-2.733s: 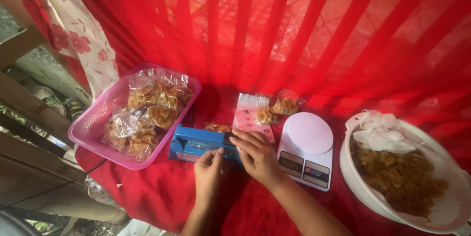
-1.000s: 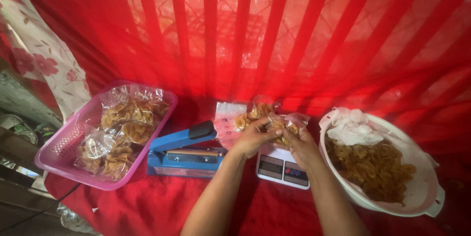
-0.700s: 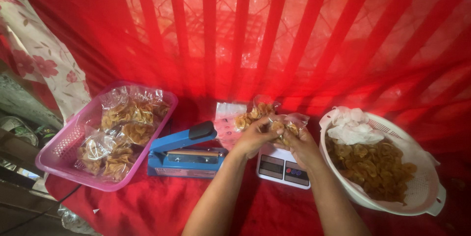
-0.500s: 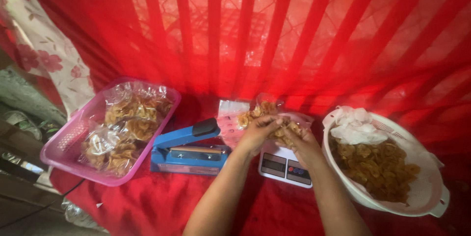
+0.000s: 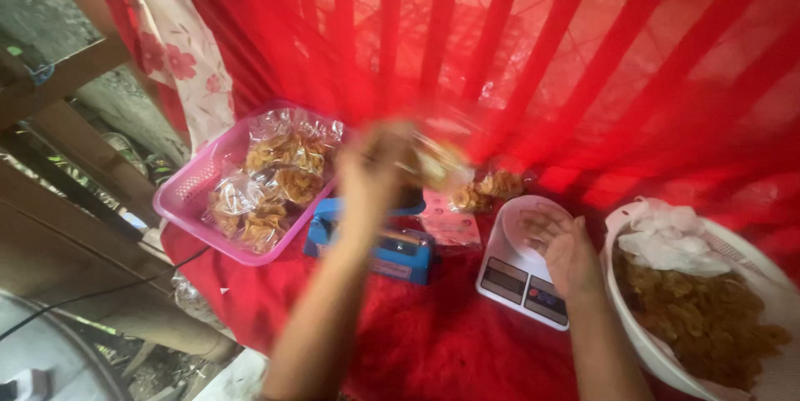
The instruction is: The person weighs dried snacks on a digital scale, places them into clear plastic bags, and seals the bags using a handheld heat sealer. The sealed packages are then placed into a pink basket.
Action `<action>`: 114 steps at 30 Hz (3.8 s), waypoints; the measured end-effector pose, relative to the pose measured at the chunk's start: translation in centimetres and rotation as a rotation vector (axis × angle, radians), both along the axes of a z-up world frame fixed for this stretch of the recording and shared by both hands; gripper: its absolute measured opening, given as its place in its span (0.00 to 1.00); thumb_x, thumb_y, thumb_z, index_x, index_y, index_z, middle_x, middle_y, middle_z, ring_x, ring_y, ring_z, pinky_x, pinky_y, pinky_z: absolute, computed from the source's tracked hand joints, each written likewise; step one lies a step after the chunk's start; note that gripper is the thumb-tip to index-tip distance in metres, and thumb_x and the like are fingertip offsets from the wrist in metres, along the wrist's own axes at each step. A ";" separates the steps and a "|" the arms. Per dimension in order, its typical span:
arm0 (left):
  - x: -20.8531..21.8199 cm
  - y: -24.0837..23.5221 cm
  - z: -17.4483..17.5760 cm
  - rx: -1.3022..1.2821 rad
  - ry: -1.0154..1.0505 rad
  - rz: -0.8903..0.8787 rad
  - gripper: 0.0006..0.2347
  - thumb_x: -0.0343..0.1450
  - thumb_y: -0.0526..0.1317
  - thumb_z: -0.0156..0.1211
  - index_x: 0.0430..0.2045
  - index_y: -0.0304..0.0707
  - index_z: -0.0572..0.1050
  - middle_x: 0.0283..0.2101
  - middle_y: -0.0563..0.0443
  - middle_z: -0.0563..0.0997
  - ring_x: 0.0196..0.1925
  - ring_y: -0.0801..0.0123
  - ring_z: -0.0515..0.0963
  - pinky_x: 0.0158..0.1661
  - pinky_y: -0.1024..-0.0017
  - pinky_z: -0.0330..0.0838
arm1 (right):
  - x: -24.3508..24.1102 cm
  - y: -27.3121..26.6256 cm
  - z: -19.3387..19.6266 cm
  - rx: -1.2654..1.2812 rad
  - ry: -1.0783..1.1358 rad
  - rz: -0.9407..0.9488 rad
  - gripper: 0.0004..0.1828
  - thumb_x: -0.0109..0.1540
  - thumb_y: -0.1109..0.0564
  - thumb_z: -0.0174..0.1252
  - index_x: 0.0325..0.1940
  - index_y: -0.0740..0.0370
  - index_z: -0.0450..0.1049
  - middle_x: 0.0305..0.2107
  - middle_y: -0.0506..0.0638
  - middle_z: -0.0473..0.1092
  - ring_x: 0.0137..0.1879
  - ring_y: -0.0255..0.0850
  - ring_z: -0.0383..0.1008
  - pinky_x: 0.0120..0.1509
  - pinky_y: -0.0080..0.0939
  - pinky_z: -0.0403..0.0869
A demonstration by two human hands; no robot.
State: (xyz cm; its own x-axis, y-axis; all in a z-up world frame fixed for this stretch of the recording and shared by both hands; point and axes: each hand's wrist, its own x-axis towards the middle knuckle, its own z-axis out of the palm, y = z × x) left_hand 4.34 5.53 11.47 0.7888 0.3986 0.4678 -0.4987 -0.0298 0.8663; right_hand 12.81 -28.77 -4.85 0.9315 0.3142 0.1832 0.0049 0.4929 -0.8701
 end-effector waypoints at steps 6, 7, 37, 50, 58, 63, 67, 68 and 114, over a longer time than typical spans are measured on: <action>4.8 16.4 -0.8 0.110 0.154 0.307 0.11 0.74 0.40 0.62 0.42 0.29 0.78 0.36 0.43 0.82 0.36 0.61 0.81 0.36 0.66 0.75 | -0.3 0.4 -0.3 -0.101 0.041 -0.101 0.30 0.69 0.38 0.47 0.61 0.66 0.69 0.50 0.59 0.74 0.56 0.49 0.75 0.58 0.49 0.71; 5.6 17.5 -1.0 0.263 0.124 0.421 0.12 0.73 0.40 0.63 0.45 0.28 0.77 0.39 0.41 0.82 0.39 0.57 0.81 0.39 0.63 0.75 | 0.0 1.0 -0.5 -0.161 0.056 -0.165 0.26 0.70 0.42 0.48 0.59 0.67 0.71 0.46 0.60 0.75 0.53 0.48 0.76 0.56 0.49 0.73; 1.5 -6.9 -12.9 1.629 0.177 0.137 0.09 0.62 0.35 0.60 0.33 0.38 0.81 0.40 0.44 0.80 0.48 0.54 0.79 0.55 0.56 0.69 | -3.3 12.2 -0.2 -1.553 -0.962 -0.302 0.24 0.60 0.54 0.54 0.61 0.57 0.71 0.63 0.61 0.61 0.75 0.61 0.50 0.74 0.69 0.47; 1.5 -6.4 -9.4 1.036 0.114 -0.117 0.14 0.65 0.42 0.69 0.39 0.34 0.82 0.45 0.37 0.80 0.48 0.47 0.79 0.46 0.57 0.73 | -4.6 8.4 5.5 -1.334 -1.002 -0.463 0.05 0.51 0.61 0.64 0.31 0.62 0.82 0.54 0.57 0.73 0.65 0.54 0.64 0.69 0.60 0.55; 5.6 -10.5 -9.1 0.012 0.226 -0.817 0.12 0.72 0.36 0.66 0.47 0.29 0.80 0.43 0.44 0.85 0.46 0.67 0.83 0.48 0.71 0.78 | -6.6 -0.2 13.4 -0.894 -0.305 -0.605 0.09 0.67 0.56 0.59 0.47 0.59 0.81 0.39 0.47 0.80 0.46 0.35 0.79 0.53 0.35 0.75; 8.1 -14.0 -9.6 -0.200 0.183 -0.809 0.08 0.70 0.35 0.64 0.40 0.34 0.82 0.41 0.53 0.86 0.45 0.75 0.83 0.50 0.75 0.79 | -6.7 -2.5 14.5 -0.626 -0.263 -0.742 0.07 0.68 0.59 0.59 0.48 0.62 0.79 0.36 0.48 0.77 0.45 0.35 0.76 0.52 0.34 0.73; 8.8 -15.7 -10.1 -0.156 0.154 -0.730 0.05 0.73 0.35 0.65 0.36 0.29 0.83 0.35 0.50 0.85 0.37 0.76 0.80 0.41 0.76 0.75 | -6.5 -2.9 12.9 -0.649 -0.351 -0.829 0.10 0.69 0.60 0.60 0.53 0.66 0.76 0.40 0.52 0.77 0.49 0.39 0.75 0.57 0.35 0.72; 8.9 -15.9 -10.3 -0.147 0.146 -0.699 0.05 0.73 0.35 0.66 0.35 0.29 0.83 0.33 0.50 0.84 0.35 0.76 0.80 0.39 0.77 0.74 | -6.5 -2.6 12.4 -0.717 -0.469 -0.913 0.14 0.68 0.61 0.61 0.57 0.67 0.74 0.44 0.53 0.76 0.52 0.39 0.75 0.60 0.36 0.71; 2.5 -17.4 0.0 0.896 -0.003 -0.380 0.12 0.67 0.36 0.60 0.42 0.49 0.84 0.41 0.45 0.80 0.42 0.50 0.81 0.43 0.57 0.74 | -6.5 -18.1 9.3 -1.685 -0.279 -0.445 0.17 0.59 0.48 0.63 0.49 0.55 0.83 0.45 0.54 0.76 0.52 0.47 0.76 0.60 0.45 0.72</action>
State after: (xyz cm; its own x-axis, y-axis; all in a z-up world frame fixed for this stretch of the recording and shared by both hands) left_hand 6.85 -11.86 11.50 0.7899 -0.3870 0.4757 -0.6131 -0.5143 0.5997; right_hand 6.35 -46.91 4.43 0.9916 0.0659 0.1112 0.0998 -0.9371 -0.3345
